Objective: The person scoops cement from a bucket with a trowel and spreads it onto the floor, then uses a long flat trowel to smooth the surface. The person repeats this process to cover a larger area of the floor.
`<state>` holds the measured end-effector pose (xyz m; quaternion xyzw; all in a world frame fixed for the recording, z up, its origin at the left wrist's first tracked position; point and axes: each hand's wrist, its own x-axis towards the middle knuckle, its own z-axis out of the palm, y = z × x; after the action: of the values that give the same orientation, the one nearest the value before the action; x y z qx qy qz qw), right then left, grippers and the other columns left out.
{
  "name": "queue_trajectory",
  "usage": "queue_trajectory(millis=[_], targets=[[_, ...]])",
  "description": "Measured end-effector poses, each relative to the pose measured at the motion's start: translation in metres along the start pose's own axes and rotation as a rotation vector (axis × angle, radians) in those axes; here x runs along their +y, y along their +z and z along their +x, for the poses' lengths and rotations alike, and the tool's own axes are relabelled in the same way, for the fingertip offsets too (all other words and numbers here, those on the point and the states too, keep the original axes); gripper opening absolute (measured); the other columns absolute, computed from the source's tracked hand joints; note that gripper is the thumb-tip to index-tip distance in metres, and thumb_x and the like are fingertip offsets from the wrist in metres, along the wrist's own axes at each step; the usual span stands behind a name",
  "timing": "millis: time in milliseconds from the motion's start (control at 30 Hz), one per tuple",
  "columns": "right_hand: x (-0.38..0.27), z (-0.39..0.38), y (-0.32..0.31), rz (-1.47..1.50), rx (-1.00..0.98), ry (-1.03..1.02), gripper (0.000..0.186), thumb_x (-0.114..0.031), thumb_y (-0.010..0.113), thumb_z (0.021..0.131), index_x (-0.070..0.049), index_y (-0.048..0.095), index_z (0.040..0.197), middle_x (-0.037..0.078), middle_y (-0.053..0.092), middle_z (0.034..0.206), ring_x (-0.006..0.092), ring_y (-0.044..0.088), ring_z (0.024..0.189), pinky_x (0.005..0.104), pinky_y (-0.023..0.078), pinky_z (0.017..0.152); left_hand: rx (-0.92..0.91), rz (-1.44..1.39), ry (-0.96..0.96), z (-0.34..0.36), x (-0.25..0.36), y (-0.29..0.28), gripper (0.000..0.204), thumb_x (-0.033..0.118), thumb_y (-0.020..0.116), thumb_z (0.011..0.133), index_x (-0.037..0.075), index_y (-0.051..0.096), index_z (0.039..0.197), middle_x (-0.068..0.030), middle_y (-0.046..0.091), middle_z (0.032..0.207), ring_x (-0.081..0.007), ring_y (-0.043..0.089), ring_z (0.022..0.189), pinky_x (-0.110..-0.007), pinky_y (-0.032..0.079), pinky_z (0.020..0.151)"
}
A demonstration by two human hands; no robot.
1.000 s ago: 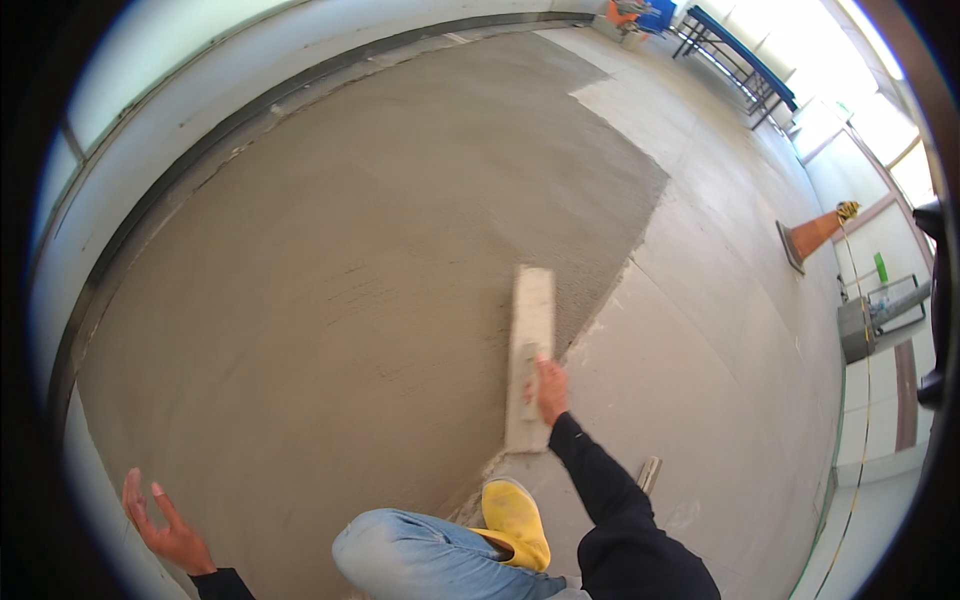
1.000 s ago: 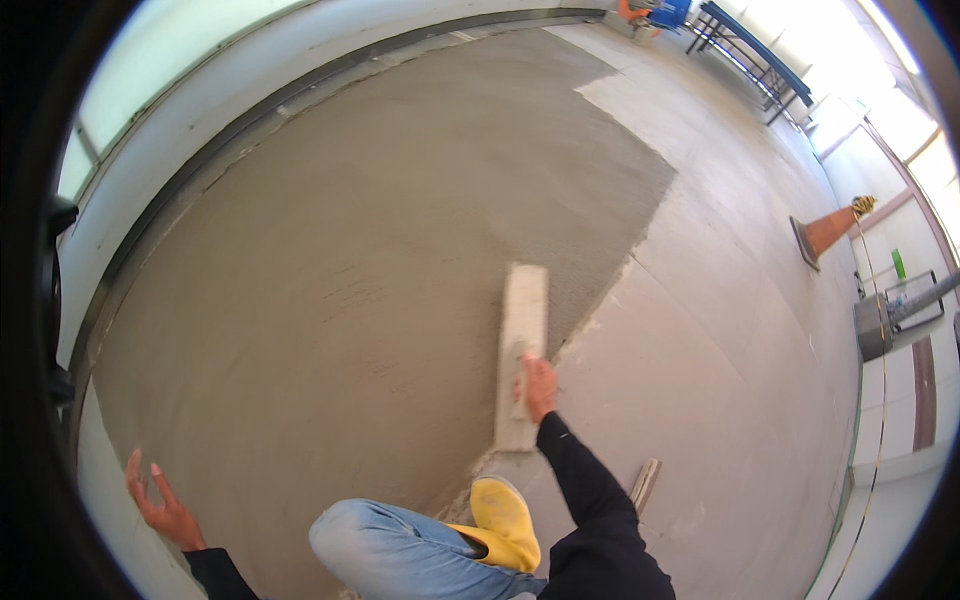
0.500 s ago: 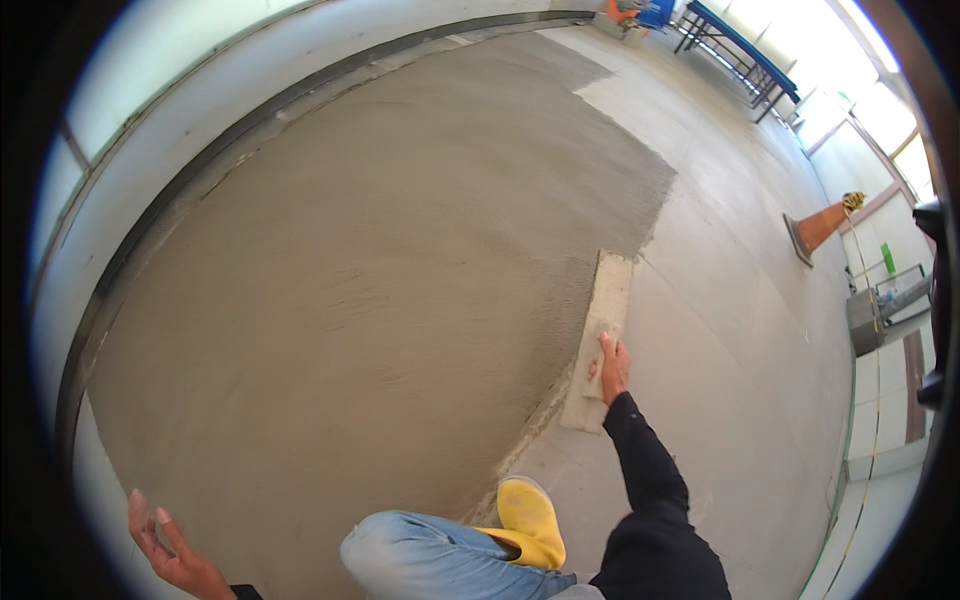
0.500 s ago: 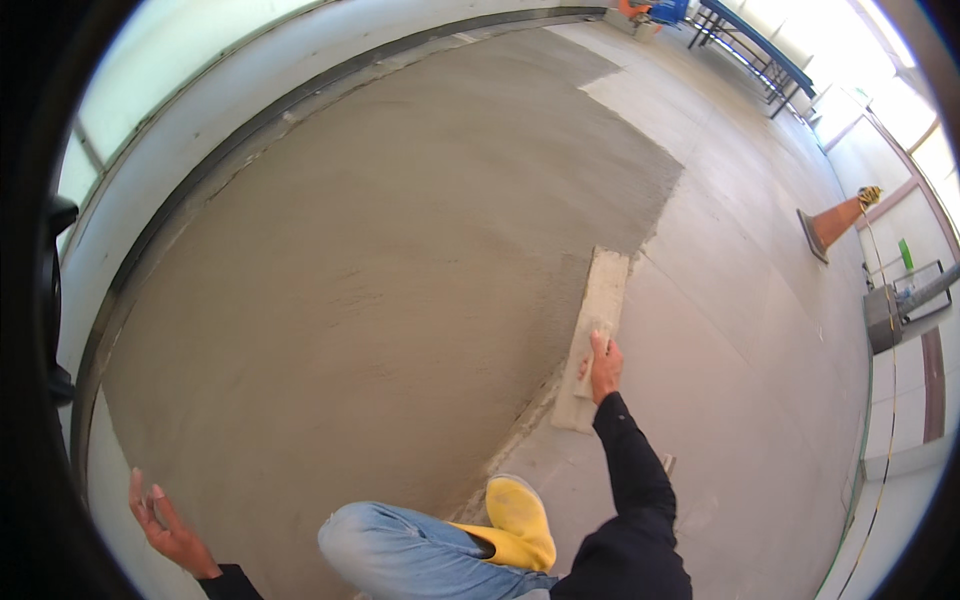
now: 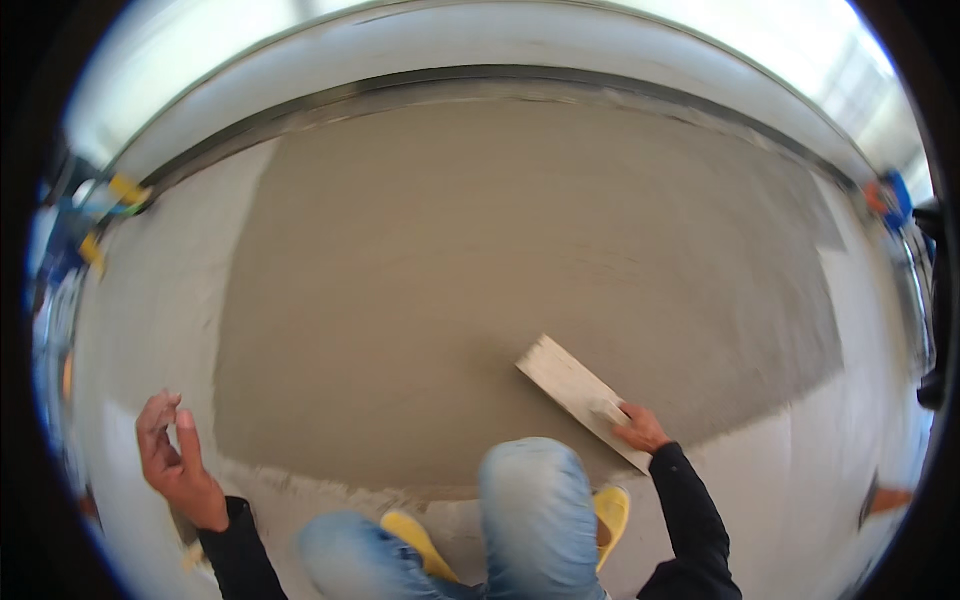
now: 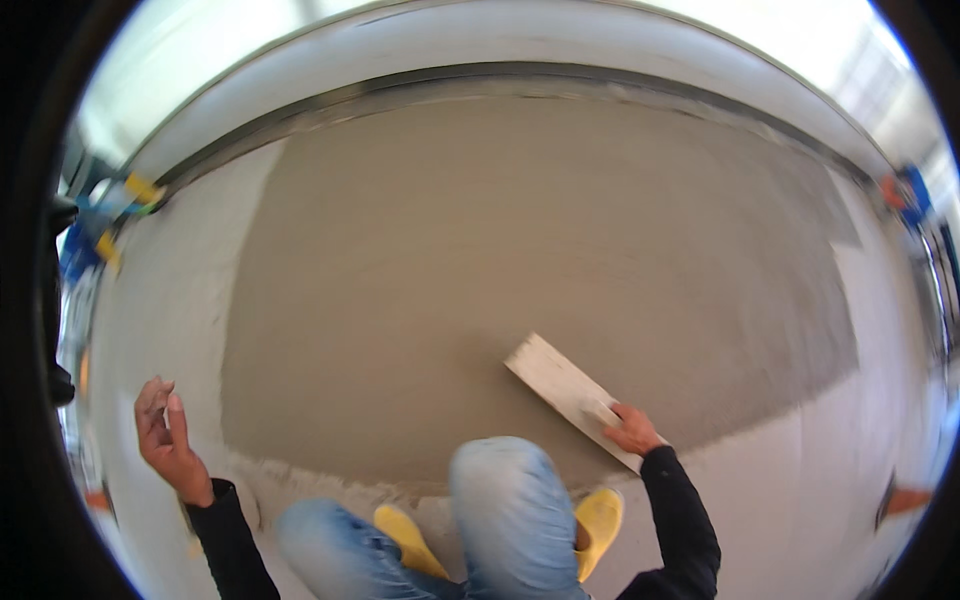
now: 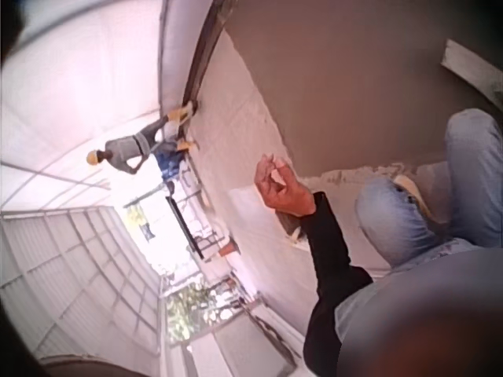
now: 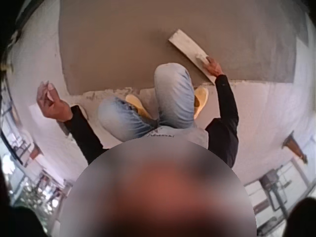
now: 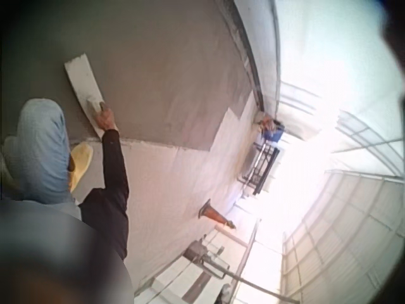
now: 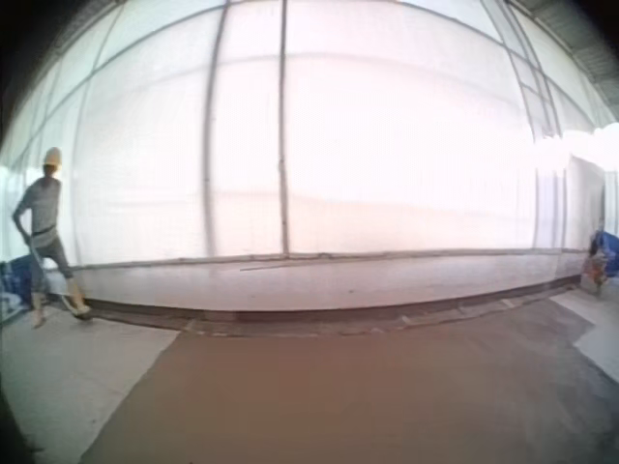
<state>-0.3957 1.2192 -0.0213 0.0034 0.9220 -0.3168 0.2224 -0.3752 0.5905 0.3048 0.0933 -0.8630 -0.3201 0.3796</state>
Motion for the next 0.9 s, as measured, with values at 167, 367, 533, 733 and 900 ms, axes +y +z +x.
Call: queue_trajectory(millis=[167, 367, 533, 733, 900], targets=[[-0.036, 0.018, 0.015, -0.087, -0.229, -0.059, 0.040, -0.028, 0.073, 0.074, -0.004, 0.072, 0.106, 0.025, 0.071, 0.103, 0.0419, 0.068, 0.099, 0.0451, 0.053, 0.088, 0.347, 0.505, -0.127, -0.040, -0.135, -0.184, 0.031, 0.006, 0.064, 0.095, 0.005, 0.063, 0.126, -0.0075, 0.065, 0.128, -0.0217, 0.057, 0.122, -0.039, 0.042, 0.106], [-0.068, 0.042, 0.029, -0.048, 0.195, -0.130, 0.029, -0.025, 0.069, 0.082, -0.001, 0.071, 0.099, 0.025, 0.072, 0.094, 0.0434, 0.068, 0.091, 0.0454, 0.052, 0.077, 0.651, 1.154, -0.553, -0.200, -0.347, -0.375, 0.039, 0.012, 0.066, 0.095, 0.006, 0.060, 0.132, -0.0108, 0.060, 0.135, -0.0292, 0.057, 0.123, -0.042, 0.042, 0.107], [-0.071, 0.041, 0.083, 0.000, 0.244, 0.016, 0.031, -0.025, 0.070, 0.082, -0.001, 0.071, 0.100, 0.025, 0.072, 0.093, 0.0400, 0.069, 0.088, 0.0452, 0.052, 0.075, 0.750, -0.148, -1.413, -0.319, -0.440, -0.393, 0.089, 0.058, 0.070, 0.085, 0.013, 0.037, 0.155, -0.0173, 0.042, 0.156, -0.0332, 0.043, 0.138, -0.048, 0.033, 0.112], [-0.026, 0.022, 0.072, 0.060, 0.282, 0.098, 0.033, -0.026, 0.071, 0.082, 0.001, 0.071, 0.101, 0.025, 0.072, 0.091, 0.0359, 0.071, 0.085, 0.0449, 0.053, 0.073, 0.885, -0.631, -1.241, -0.300, -0.469, -0.313, 0.070, 0.052, 0.069, 0.087, 0.018, 0.047, 0.145, -0.0092, 0.047, 0.148, -0.0269, 0.045, 0.132, -0.050, 0.028, 0.114], [-0.084, 0.038, 0.024, 0.003, 0.176, -0.021, 0.034, -0.026, 0.072, 0.082, 0.001, 0.071, 0.102, 0.025, 0.073, 0.090, 0.0325, 0.072, 0.082, 0.0447, 0.053, 0.072, 1.046, -0.753, -1.194, -0.281, -0.496, -0.322, 0.052, 0.023, 0.066, 0.092, 0.007, 0.054, 0.140, -0.0112, 0.062, 0.134, -0.0287, 0.060, 0.119, -0.045, 0.046, 0.103]])
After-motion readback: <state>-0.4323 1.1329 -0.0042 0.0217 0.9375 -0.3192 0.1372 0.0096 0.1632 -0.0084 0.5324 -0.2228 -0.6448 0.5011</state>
